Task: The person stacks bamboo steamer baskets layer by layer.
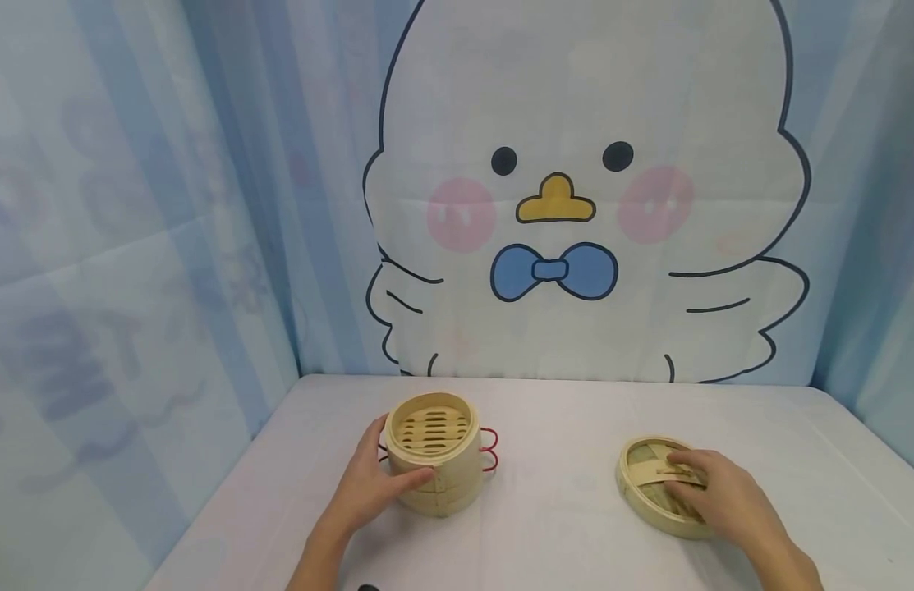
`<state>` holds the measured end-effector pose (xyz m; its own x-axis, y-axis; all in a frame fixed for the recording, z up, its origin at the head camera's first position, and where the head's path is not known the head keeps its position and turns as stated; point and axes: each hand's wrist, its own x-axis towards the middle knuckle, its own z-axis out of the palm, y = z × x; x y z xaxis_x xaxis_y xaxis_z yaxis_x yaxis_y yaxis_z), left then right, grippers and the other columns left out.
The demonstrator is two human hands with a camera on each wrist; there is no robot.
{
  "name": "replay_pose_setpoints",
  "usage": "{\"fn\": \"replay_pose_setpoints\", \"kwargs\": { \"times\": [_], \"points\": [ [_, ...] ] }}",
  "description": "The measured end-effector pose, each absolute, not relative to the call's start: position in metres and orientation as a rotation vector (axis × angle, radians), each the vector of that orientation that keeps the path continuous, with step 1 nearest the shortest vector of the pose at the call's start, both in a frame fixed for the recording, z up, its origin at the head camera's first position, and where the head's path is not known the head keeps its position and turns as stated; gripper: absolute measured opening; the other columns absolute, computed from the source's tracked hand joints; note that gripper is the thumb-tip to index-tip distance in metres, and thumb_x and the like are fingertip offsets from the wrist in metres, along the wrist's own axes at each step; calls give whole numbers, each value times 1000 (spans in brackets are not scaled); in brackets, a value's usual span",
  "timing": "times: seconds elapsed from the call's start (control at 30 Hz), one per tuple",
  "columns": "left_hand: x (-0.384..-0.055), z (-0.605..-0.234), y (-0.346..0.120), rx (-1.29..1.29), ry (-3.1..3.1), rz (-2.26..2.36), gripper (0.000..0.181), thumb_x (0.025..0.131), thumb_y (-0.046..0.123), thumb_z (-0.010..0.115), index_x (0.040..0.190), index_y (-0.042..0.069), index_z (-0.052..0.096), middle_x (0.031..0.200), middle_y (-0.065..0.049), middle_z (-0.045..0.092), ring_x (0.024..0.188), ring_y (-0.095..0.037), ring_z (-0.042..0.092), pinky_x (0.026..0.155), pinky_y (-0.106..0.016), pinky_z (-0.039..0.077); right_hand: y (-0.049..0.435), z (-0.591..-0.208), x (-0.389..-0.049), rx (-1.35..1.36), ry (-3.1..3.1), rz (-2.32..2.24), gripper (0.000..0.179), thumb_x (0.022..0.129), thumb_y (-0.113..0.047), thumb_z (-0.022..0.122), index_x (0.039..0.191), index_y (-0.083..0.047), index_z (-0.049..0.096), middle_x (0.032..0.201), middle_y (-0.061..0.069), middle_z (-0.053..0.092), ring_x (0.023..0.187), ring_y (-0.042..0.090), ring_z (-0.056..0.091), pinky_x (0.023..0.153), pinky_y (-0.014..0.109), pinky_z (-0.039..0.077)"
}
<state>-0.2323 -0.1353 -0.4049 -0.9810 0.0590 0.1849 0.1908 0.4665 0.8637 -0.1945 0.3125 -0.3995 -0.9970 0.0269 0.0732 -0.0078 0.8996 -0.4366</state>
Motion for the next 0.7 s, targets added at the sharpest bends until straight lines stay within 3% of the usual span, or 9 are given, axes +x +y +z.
{"fn": "replay_pose_setpoints", "kwargs": {
  "times": [0.7],
  "points": [
    [-231, -404, -135, -173, -2606, -1540, 114, 70, 43, 93, 155, 0, 30, 155, -22, 37, 143, -43, 32, 112, -65, 28, 319, -405, -197, -6, -2914, 741, 37, 88, -26, 79, 116, -2, 72, 128, 34, 58, 121, 59, 47, 96, 70, 40]
  ]
}}
